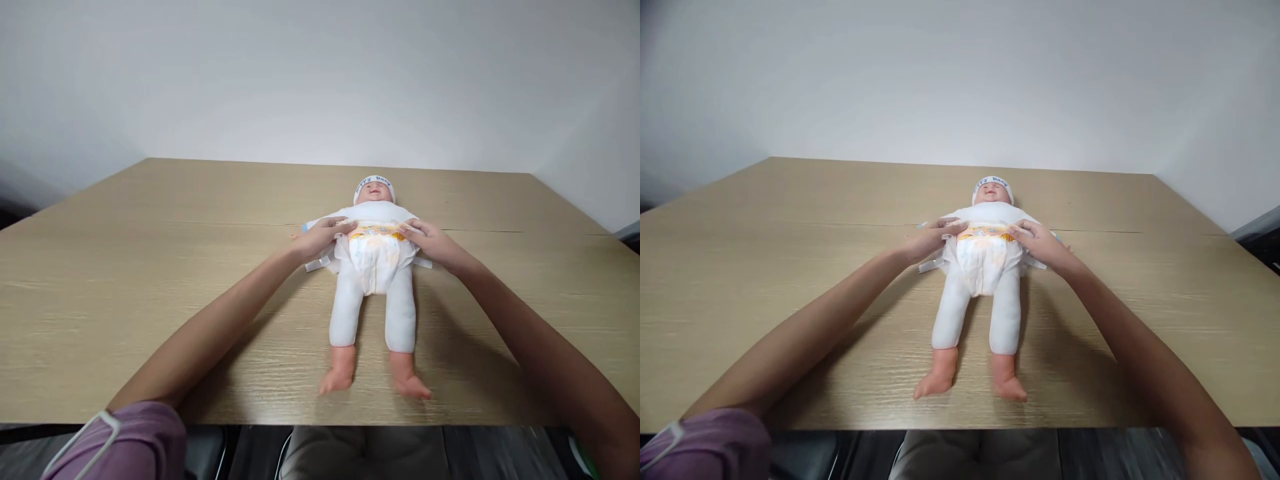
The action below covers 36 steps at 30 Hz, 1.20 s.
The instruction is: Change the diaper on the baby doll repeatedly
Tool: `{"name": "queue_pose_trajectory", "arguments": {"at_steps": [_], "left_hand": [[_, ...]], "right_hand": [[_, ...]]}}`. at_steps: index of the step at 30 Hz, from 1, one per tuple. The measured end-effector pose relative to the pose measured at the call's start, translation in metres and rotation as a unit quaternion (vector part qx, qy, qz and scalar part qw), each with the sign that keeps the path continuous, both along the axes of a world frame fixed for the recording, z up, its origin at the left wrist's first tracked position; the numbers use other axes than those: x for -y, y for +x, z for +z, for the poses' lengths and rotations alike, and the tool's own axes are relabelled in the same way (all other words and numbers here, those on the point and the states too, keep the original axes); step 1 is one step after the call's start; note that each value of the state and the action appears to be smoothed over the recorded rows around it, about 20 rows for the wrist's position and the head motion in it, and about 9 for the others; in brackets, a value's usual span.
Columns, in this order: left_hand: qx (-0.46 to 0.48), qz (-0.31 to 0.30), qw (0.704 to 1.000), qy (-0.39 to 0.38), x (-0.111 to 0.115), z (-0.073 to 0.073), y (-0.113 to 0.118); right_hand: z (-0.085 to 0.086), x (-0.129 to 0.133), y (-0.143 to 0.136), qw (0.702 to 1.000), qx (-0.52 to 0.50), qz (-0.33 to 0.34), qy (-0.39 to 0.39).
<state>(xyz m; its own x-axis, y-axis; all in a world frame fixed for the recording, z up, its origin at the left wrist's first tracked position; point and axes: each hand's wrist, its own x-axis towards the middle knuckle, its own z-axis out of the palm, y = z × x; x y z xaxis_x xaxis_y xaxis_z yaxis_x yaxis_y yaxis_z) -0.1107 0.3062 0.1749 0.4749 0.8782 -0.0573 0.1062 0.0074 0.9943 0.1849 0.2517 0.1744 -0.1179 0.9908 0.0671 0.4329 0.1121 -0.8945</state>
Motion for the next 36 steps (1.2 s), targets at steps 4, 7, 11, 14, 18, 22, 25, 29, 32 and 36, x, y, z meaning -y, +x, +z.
{"name": "queue_pose_trajectory", "arguments": {"at_steps": [4,7,11,14,18,22,25,29,32,36], "left_hand": [[-0.041,0.05,0.997,0.051,-0.012,0.02,-0.015],[-0.101,0.067,0.978,0.17,-0.002,0.041,-0.013],[-0.15,-0.016,0.927,0.345,0.025,0.056,0.024],[-0.219,-0.092,0.869,0.434,0.038,0.048,0.06],[-0.308,-0.078,0.822,0.472,0.042,0.032,0.082],[-0.328,-0.062,0.813,0.476,0.043,0.026,0.082],[-0.335,-0.058,0.812,0.474,0.044,0.027,0.082],[-0.336,-0.057,0.818,0.463,0.043,0.026,0.084],[-0.331,-0.046,0.831,0.446,0.042,0.023,0.083],[-0.278,-0.065,0.871,0.4,0.036,0.023,0.075]], "right_hand": [[-0.006,0.011,0.02,0.991,0.039,-0.103,0.077],[-0.021,0.033,0.03,0.971,0.153,-0.143,0.116],[-0.046,0.054,0.036,0.937,0.269,-0.139,0.174],[-0.061,0.055,0.039,0.929,0.29,-0.141,0.182],[-0.07,0.052,0.041,0.937,0.277,-0.155,0.144],[-0.055,0.048,0.043,0.959,0.242,-0.131,0.063],[-0.029,0.039,0.038,0.983,0.163,-0.074,0.025],[0.005,0.02,0.008,0.989,0.14,-0.033,0.038],[0.012,0.009,-0.018,0.988,0.145,-0.032,0.044],[0.001,0.017,-0.033,0.985,0.089,-0.052,0.137]]}}
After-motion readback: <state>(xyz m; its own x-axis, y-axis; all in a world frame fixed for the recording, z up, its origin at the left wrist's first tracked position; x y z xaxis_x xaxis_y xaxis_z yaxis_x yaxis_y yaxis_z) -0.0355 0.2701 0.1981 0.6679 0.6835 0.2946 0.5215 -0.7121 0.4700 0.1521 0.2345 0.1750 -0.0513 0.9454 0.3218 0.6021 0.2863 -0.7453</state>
